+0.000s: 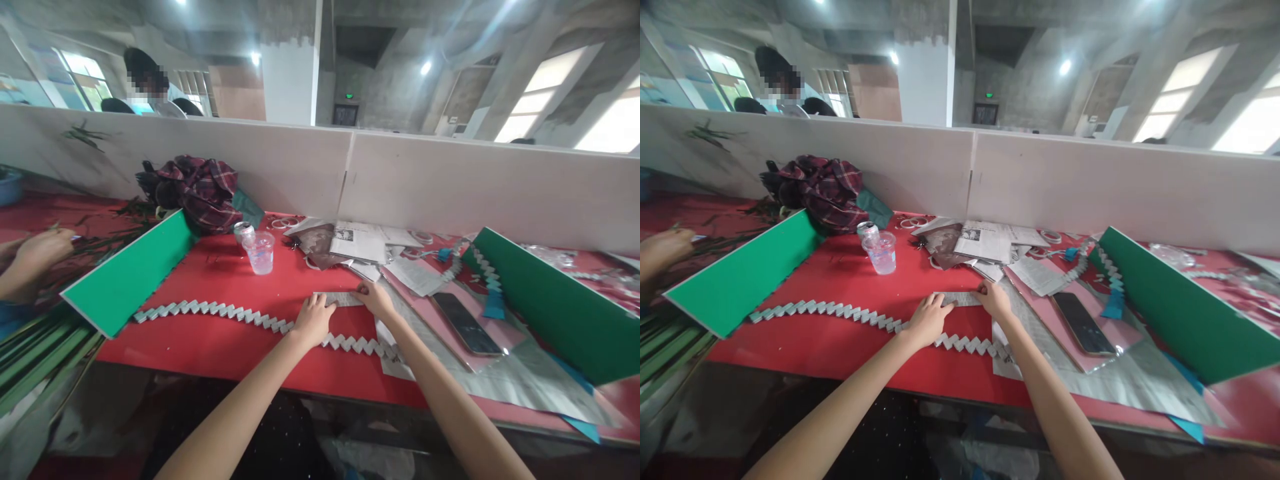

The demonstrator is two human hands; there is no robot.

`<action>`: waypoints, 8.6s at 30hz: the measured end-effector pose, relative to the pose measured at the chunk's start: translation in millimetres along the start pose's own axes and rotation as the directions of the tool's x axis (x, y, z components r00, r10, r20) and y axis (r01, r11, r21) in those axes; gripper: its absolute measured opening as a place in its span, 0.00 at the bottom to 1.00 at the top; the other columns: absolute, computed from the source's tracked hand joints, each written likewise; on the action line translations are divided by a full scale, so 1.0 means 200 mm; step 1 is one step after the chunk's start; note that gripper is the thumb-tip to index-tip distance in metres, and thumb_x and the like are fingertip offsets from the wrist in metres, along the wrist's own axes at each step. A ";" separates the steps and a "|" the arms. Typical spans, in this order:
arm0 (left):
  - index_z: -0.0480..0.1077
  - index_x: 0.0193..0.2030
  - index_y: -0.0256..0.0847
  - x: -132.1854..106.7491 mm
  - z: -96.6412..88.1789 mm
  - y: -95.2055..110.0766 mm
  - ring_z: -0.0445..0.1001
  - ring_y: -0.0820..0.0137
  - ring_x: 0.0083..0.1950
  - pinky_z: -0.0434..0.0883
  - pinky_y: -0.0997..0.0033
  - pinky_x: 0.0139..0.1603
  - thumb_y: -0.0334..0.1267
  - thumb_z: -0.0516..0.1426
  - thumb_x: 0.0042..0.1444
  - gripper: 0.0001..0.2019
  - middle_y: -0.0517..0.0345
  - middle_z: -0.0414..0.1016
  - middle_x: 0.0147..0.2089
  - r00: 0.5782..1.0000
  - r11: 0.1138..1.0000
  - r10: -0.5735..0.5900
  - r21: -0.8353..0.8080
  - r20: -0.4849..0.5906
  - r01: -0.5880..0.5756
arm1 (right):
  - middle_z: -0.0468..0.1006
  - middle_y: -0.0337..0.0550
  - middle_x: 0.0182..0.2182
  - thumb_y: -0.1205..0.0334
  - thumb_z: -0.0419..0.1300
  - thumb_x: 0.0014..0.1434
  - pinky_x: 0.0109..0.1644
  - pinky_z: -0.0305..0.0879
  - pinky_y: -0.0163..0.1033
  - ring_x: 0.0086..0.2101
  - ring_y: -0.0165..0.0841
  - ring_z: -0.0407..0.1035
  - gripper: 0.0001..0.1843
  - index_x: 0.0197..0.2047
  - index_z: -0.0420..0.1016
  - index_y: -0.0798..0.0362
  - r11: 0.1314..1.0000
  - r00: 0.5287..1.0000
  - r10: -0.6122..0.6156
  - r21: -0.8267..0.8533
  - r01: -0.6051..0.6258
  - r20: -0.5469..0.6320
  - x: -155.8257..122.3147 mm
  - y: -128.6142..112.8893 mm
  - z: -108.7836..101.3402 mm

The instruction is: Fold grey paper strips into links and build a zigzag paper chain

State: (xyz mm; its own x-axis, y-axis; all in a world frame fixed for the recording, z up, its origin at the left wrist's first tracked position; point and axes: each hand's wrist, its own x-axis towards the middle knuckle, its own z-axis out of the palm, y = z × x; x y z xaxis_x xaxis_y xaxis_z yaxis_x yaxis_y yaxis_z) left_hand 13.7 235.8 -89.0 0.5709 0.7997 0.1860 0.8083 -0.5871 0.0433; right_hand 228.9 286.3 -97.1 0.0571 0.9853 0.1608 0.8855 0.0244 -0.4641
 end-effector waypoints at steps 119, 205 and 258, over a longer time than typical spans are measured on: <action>0.71 0.36 0.40 0.01 -0.08 -0.10 0.72 0.68 0.39 0.66 0.71 0.40 0.38 0.46 0.62 0.13 0.52 0.70 0.38 0.994 0.951 -0.112 -0.289 0.002 0.107 | 0.74 0.43 0.34 0.64 0.50 0.61 0.36 0.57 0.34 0.32 0.31 0.69 0.08 0.36 0.70 0.54 0.910 0.913 -0.363 -0.139 0.391 0.188 -0.29 -0.18 -0.14; 0.73 0.38 0.30 -0.13 -0.18 0.07 0.71 0.56 0.45 0.69 0.59 0.44 0.31 0.50 0.56 0.11 0.41 0.72 0.40 0.975 0.978 -0.205 0.056 0.088 0.200 | 0.76 0.44 0.37 0.57 0.57 0.59 0.47 0.61 0.41 0.42 0.37 0.68 0.09 0.36 0.74 0.52 0.881 0.904 -0.417 -0.204 0.428 0.093 -0.35 -0.15 -0.12; 0.74 0.37 0.39 0.00 -0.03 -0.04 0.71 0.67 0.43 0.68 0.71 0.43 0.28 0.51 0.55 0.11 0.52 0.72 0.40 0.988 0.911 -0.155 -0.386 -0.003 0.142 | 0.77 0.42 0.32 0.63 0.57 0.55 0.39 0.60 0.35 0.36 0.34 0.70 0.04 0.31 0.73 0.52 0.960 0.942 -0.265 -0.031 0.277 0.208 -0.30 -0.18 -0.13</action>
State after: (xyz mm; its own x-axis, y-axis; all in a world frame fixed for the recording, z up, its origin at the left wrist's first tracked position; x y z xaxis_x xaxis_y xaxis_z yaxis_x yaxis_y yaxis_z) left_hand 6.7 240.0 -84.1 0.4386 0.8806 0.1796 0.7622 -0.4703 0.4448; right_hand 206.2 221.0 -66.9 -0.2767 0.9564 0.0930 0.8805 0.2911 -0.3741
